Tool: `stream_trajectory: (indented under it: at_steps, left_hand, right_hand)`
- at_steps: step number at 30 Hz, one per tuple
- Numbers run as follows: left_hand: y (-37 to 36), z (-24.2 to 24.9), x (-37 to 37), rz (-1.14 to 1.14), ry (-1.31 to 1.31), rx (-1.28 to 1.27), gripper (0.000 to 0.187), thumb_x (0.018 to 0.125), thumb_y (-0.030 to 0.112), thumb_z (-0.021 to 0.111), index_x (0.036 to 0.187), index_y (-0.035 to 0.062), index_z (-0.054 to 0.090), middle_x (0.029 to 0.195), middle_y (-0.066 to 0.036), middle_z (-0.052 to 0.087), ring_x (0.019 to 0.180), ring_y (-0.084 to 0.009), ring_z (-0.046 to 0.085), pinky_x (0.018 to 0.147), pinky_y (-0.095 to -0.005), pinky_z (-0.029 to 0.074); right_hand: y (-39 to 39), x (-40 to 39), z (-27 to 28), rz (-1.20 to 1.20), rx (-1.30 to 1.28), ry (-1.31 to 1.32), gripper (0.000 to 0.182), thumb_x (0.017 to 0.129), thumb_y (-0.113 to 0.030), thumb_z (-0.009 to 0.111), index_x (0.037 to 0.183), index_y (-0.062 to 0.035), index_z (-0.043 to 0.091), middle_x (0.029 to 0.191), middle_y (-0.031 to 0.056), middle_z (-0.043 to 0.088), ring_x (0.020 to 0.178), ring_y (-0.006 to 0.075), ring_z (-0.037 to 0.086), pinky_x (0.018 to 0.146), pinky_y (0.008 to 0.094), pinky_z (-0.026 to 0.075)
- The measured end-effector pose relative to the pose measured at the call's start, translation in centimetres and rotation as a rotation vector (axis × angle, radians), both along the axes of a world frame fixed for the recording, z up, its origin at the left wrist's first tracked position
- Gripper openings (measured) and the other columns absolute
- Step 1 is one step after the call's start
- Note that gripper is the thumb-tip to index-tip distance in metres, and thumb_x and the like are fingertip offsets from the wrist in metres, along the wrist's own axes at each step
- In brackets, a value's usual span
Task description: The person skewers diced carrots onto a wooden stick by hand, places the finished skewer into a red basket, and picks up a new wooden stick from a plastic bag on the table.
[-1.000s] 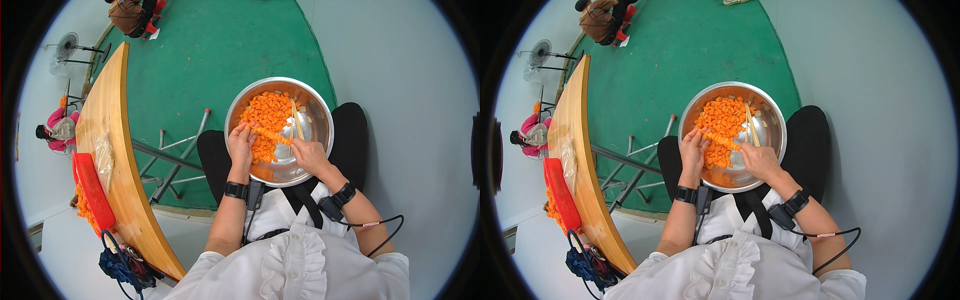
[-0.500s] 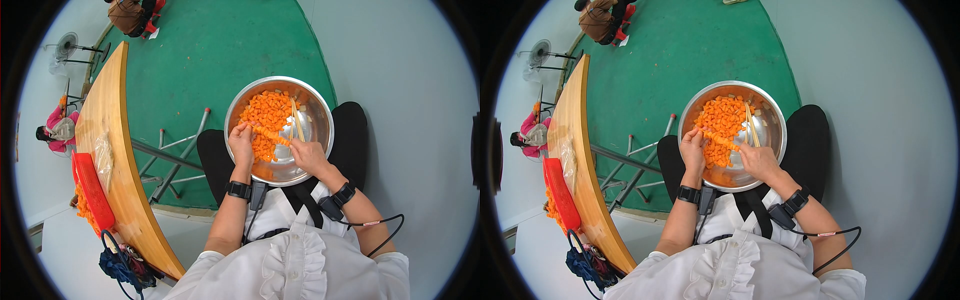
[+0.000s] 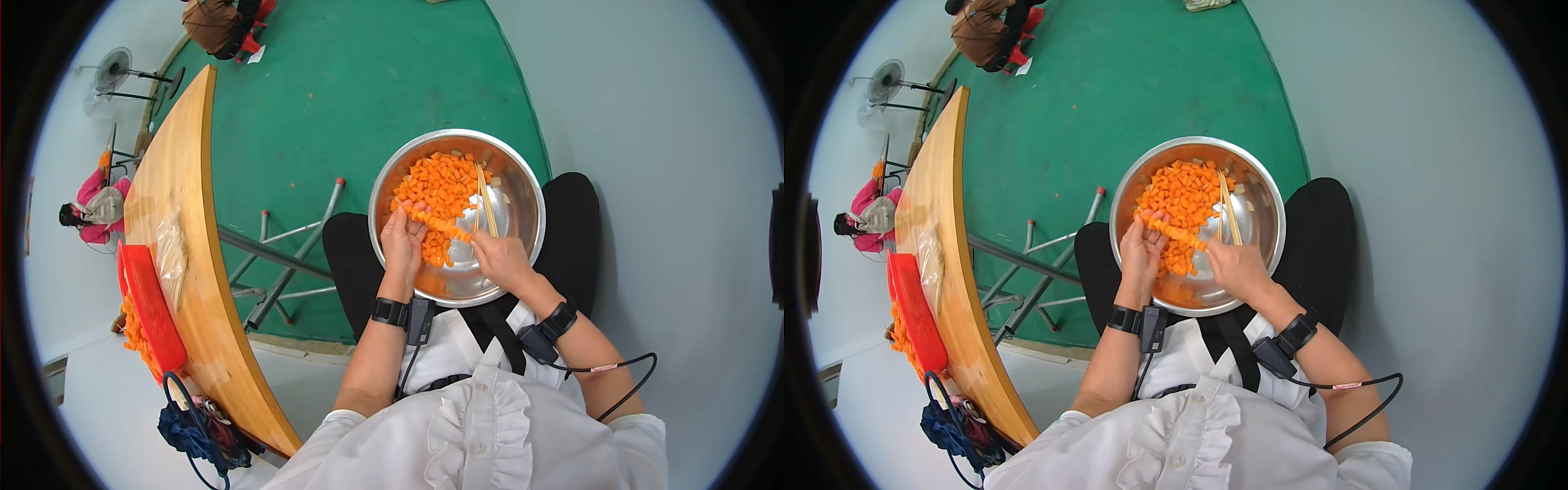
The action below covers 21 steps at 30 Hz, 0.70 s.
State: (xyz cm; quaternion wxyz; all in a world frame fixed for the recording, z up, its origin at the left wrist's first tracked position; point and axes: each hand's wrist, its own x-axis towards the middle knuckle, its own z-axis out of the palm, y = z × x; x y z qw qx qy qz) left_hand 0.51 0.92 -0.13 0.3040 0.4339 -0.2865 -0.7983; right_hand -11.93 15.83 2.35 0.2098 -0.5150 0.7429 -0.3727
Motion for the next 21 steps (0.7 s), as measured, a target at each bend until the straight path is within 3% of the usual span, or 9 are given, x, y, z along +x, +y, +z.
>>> stream_trajectory:
  at_steps: [2, 8, 11, 14, 21]
  left_hand:
    - [0.0, 0.6, -0.2, -0.014, 0.021, 0.085, 0.026, 0.094, 0.026, 0.043, 0.101, 0.0037, 0.053, 0.1, -0.012, 0.062, 0.1, -0.0223, 0.058, 0.082, -0.0346, 0.047]
    - [0.0, 0.5, -0.3, -0.068, -0.064, -0.049, 0.025, 0.093, 0.03, 0.044, 0.098, 0.008, 0.055, 0.101, -0.01, 0.062, 0.097, -0.0187, 0.057, 0.08, -0.0354, 0.045]
    - [0.4, 0.2, -0.6, -0.016, -0.117, -0.048, 0.024, 0.094, 0.027, 0.042, 0.096, 0.0083, 0.055, 0.1, -0.008, 0.062, 0.094, -0.0135, 0.056, 0.076, -0.0302, 0.042]
    - [0.7, 0.0, -0.8, -0.011, -0.117, -0.053, 0.023, 0.094, 0.026, 0.041, 0.093, 0.0088, 0.056, 0.101, -0.006, 0.062, 0.096, -0.0123, 0.054, 0.077, -0.0311, 0.042]
    - [0.8, 0.6, -1.0, -0.029, -0.111, 0.015, 0.024, 0.094, 0.026, 0.041, 0.097, 0.0076, 0.055, 0.108, -0.009, 0.059, 0.101, -0.018, 0.054, 0.082, -0.0381, 0.043]
  right_hand:
    - [0.0, 0.1, -0.1, 0.007, 0.008, 0.006, 0.011, 0.084, -0.014, 0.05, 0.077, -0.0055, 0.05, 0.056, 0.0166, 0.052, 0.053, 0.0357, 0.055, 0.048, 0.0429, 0.042]
    - [0.0, 0.1, 0.2, 0.016, 0.025, 0.011, 0.011, 0.084, -0.014, 0.051, 0.077, -0.0057, 0.049, 0.056, 0.016, 0.052, 0.053, 0.0352, 0.055, 0.048, 0.0428, 0.042]
    - [0.0, 0.2, -0.2, 0.009, 0.012, 0.013, 0.011, 0.084, -0.014, 0.051, 0.077, -0.0056, 0.049, 0.055, 0.0159, 0.052, 0.053, 0.035, 0.055, 0.048, 0.0426, 0.042]
    - [0.0, 0.2, -0.2, -0.001, 0.004, 0.017, 0.011, 0.084, -0.014, 0.05, 0.076, -0.0053, 0.049, 0.055, 0.0158, 0.052, 0.053, 0.0349, 0.055, 0.048, 0.0424, 0.042]
    - [0.1, -0.1, 0.2, 0.022, 0.045, 0.021, 0.011, 0.084, -0.013, 0.049, 0.078, -0.0036, 0.049, 0.057, 0.0165, 0.055, 0.055, 0.0351, 0.056, 0.049, 0.0432, 0.043]
